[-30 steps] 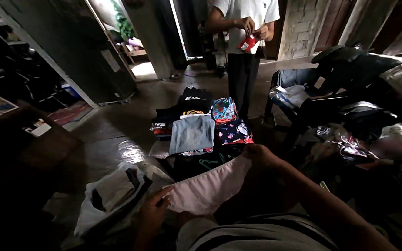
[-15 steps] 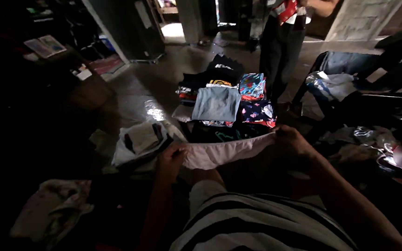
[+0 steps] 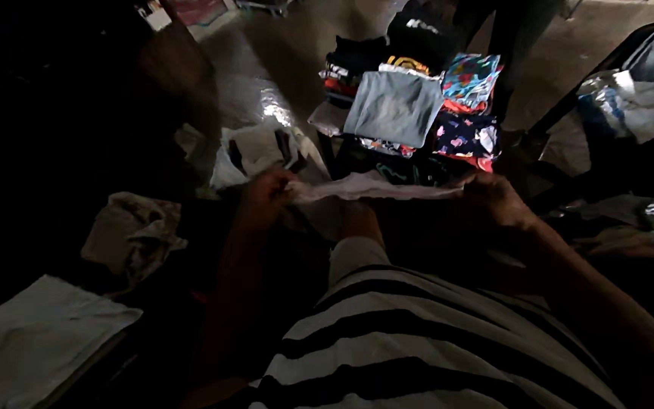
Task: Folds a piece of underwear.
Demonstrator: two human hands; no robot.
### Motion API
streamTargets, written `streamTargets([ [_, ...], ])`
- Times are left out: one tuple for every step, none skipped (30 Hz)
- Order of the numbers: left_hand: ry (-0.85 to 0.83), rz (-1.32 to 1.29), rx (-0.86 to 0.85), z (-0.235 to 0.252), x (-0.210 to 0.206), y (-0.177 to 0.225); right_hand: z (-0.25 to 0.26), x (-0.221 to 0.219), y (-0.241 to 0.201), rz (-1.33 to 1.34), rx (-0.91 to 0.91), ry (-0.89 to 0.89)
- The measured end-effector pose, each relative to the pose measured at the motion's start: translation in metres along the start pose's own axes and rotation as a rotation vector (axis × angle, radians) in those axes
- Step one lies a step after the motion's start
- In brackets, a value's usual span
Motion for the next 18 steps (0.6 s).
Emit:
streamTargets([
  [-0.083, 0.028, 0.059, -0.016, 0.000, -0.009, -0.008, -0.010, 0.007, 0.008, -0.072, -0.082],
  [-0.174, 0.041, 0.120, -0.033, -0.003, -0.020, -0.016, -0.020, 0.015, -0.018, -0.175, -0.157],
  [-0.256, 0.019, 0.200, -0.051, -0.011, -0.037, -0.024, -0.031, 0.023, -0.053, -0.305, -0.223],
  [-0.336, -0.029, 0.262, -0.068, -0.020, -0.058, -0.031, -0.042, 0.033, -0.086, -0.446, -0.287],
  [-0.413, -0.094, 0.327, -0.085, -0.032, -0.078, -0.037, -0.052, 0.044, -0.118, -0.555, -0.352],
  [-0.463, -0.165, 0.369, -0.101, -0.044, -0.098, -0.043, -0.060, 0.056, -0.133, -0.615, -0.420],
  [-0.482, -0.217, 0.408, -0.112, -0.053, -0.111, -0.046, -0.068, 0.063, -0.125, -0.649, -0.464],
  [-0.475, -0.240, 0.442, -0.119, -0.060, -0.119, -0.046, -0.073, 0.068, -0.122, -0.657, -0.484],
  [-0.458, -0.232, 0.472, -0.120, -0.063, -0.124, -0.046, -0.076, 0.072, -0.132, -0.662, -0.487],
  [-0.444, -0.208, 0.516, -0.117, -0.063, -0.125, -0.042, -0.078, 0.074, -0.174, -0.664, -0.489],
  [-0.423, -0.164, 0.553, -0.111, -0.061, -0.125, -0.037, -0.078, 0.075, -0.227, -0.647, -0.480],
  [-0.396, -0.116, 0.571, -0.103, -0.058, -0.123, -0.029, -0.077, 0.074, -0.272, -0.649, -0.446],
  [-0.361, -0.076, 0.574, -0.094, -0.054, -0.122, -0.020, -0.075, 0.072, -0.307, -0.679, -0.402],
  [-0.314, -0.061, 0.562, -0.085, -0.051, -0.122, -0.012, -0.073, 0.069, -0.316, -0.715, -0.345],
  [-0.270, -0.049, 0.538, -0.076, -0.047, -0.123, -0.003, -0.070, 0.068, -0.305, -0.739, -0.283],
  [-0.233, -0.053, 0.520, -0.066, -0.045, -0.122, 0.003, -0.067, 0.069, -0.286, -0.735, -0.228],
  [-0.204, -0.067, 0.497, -0.057, -0.044, -0.122, 0.009, -0.065, 0.070, -0.260, -0.721, -0.174],
  [-0.184, -0.088, 0.469, -0.048, -0.045, -0.123, 0.014, -0.063, 0.073, -0.241, -0.709, -0.138],
])
Point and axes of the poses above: each hand's wrist, its own z-axis towards the middle knuckle, its own x-axis out of the back of the hand, y = z × x, the point moved 4 cm from there along z, towards the middle knuckle, and after that the axes turned 1 degree about -x, right-handed, at the moved point
